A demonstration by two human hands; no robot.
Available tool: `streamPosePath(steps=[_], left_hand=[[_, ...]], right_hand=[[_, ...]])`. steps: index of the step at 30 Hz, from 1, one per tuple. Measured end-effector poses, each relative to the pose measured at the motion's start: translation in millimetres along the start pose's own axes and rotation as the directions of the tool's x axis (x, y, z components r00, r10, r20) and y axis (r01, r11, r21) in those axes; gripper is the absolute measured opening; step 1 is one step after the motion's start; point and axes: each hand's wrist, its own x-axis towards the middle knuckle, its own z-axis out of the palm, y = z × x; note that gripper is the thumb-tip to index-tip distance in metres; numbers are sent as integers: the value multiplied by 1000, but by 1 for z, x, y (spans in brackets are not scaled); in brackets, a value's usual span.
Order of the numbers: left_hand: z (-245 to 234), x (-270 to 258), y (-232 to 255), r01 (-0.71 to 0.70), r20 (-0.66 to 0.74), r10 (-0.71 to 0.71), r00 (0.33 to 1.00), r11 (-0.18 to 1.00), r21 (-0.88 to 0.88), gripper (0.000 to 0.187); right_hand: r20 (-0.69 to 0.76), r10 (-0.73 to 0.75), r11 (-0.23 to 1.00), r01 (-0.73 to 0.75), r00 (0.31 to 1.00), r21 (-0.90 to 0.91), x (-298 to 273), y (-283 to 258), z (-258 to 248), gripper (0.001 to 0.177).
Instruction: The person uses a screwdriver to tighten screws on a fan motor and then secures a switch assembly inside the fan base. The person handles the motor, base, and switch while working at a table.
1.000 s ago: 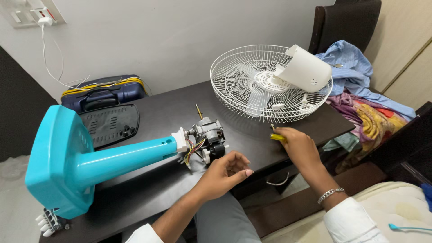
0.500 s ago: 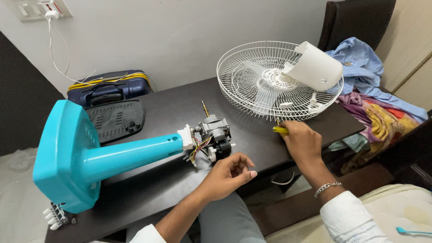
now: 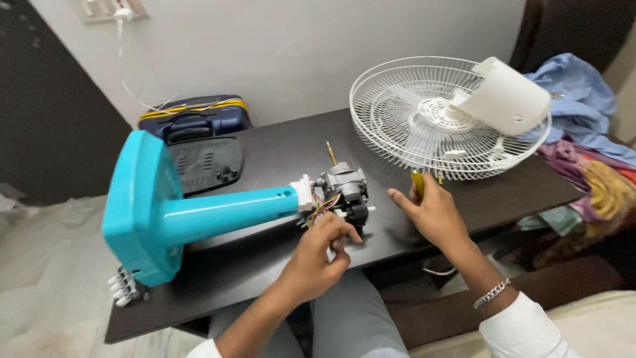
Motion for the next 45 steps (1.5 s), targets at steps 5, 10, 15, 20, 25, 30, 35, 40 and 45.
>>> streamPosePath(steps=[5,10,15,20,25,30,35,40,45], left_hand=[[-61,0,20,-122,-64,183,981,838,532,34],[-103,9,15,-44,-65,204,977,489,871,55],[-113,11,3,75,-57,-58,997,382,921,62],[-117,12,-3,46,-49,-2,999,367,929,64],[-117,12,0,41,-49,8,999,408,912,62],[-122,5,10,-30,-54,173,983,447,894,66],[-129,2,12,45,-38,-26,999,373,927,71],[-139,-1,13,83,-19,-172,985,373,924,72],[-141,-2,17,60,16,-205,979,360,931,72]], right_hand=[[54,-279,918,249,959,310,16,-31,24,81],[159,-335,928,295,929,227,18,-65,36,101],[164,-437,892,402,885,207,13,-87,34,116],[285,-420,907,413,862,86,10,-92,26,127],[317,-389,919,387,865,74,9,-93,22,123],[309,-372,928,364,876,84,10,-90,23,107],[287,-423,906,393,860,156,11,-87,22,100],[291,-412,911,392,863,128,12,-87,21,91],[323,-372,925,376,870,52,19,-84,24,87]])
